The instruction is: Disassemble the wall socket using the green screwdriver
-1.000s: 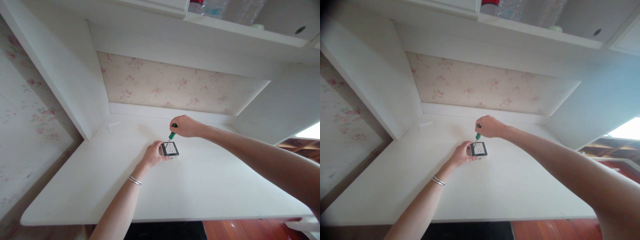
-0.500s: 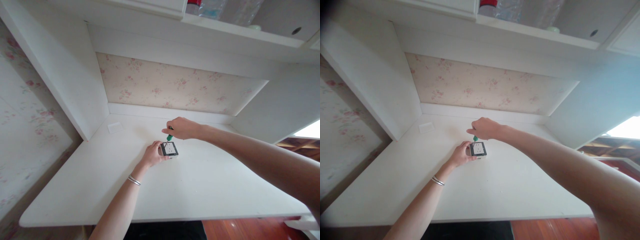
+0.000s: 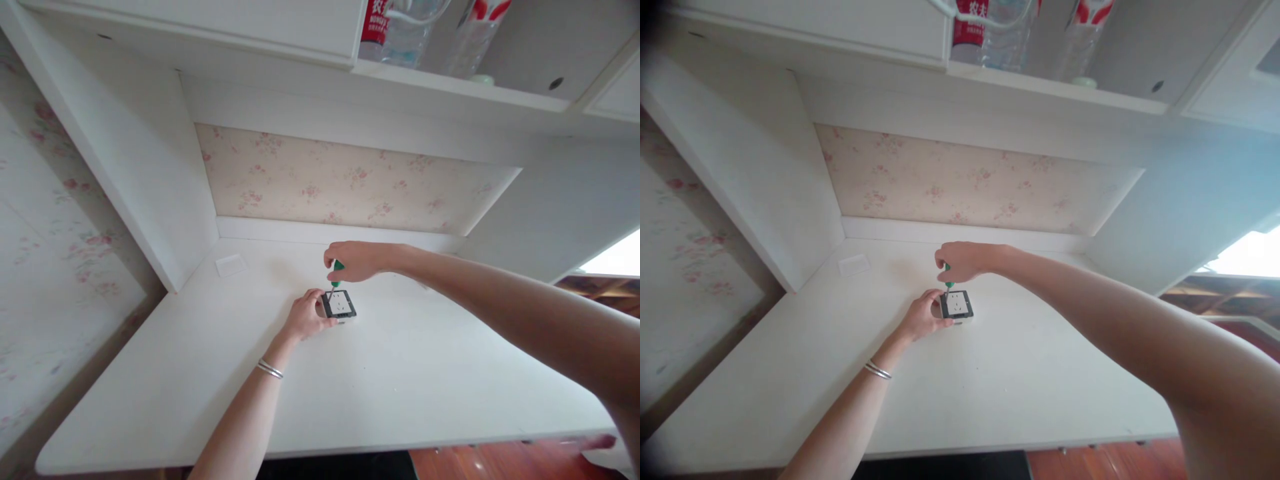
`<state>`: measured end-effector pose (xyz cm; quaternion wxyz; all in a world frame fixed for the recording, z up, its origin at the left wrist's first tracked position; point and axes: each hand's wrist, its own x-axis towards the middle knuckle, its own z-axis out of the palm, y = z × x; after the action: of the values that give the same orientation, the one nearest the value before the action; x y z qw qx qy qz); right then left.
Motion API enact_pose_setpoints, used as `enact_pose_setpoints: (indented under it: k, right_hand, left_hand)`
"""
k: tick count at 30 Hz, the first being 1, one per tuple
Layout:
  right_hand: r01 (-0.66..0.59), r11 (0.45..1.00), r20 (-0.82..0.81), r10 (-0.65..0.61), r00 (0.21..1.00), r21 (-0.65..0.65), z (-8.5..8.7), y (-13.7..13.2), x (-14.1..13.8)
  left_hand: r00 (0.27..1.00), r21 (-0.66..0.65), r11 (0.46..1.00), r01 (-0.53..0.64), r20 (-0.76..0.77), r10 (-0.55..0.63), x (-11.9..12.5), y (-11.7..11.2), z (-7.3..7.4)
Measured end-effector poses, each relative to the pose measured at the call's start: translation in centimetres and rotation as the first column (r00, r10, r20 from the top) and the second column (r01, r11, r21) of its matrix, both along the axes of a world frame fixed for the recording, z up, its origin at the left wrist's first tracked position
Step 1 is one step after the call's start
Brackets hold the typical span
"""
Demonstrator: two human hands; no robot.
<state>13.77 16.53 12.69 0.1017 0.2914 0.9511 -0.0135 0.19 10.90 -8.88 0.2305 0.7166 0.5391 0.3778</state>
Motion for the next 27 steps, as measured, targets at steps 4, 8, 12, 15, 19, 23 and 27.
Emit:
enact_pose_setpoints:
  k: [4,8,12,15,19,23,27]
  right_hand:
    - [0.104,0.990,0.027,-0.107,0.994,0.100,0.0,-0.4,-0.6]
    - [-0.017,1.000,-0.011,0.017,1.000,0.027,0.2,-0.4,-0.6]
    - [-0.058,0.998,0.018,0.058,0.998,-0.026,0.5,-0.1,0.0]
    - [-0.100,0.995,0.019,0.100,0.995,-0.025,0.5,0.1,0.3]
    - [0.071,0.996,-0.015,-0.070,0.997,0.054,0.1,0.1,0.0]
    - [0.019,0.998,-0.047,-0.016,0.999,0.066,-0.1,0.0,-0.5]
    - [-0.089,0.995,-0.084,0.086,0.993,-0.037,0.1,0.1,-0.4]
  left_hand:
    - [1.000,-0.026,1.000,-0.005,-0.004,0.005,0.1,-0.1,0.2]
    - [1.000,-0.036,0.999,-0.004,-0.013,0.004,0.1,-0.2,0.4]
    - [1.000,-0.019,1.000,0.017,-0.006,-0.017,0.0,-0.2,0.4]
    - [1.000,-0.010,1.000,0.027,-0.010,-0.028,-0.1,-0.1,0.2]
    - [1.000,-0.023,0.999,0.029,-0.009,-0.029,-0.1,0.0,-0.1]
    - [1.000,-0.030,0.999,0.022,-0.007,-0.022,-0.1,0.0,-0.2]
    - [1.000,-0.026,0.999,0.023,-0.016,-0.024,-0.1,0.0,0.0]
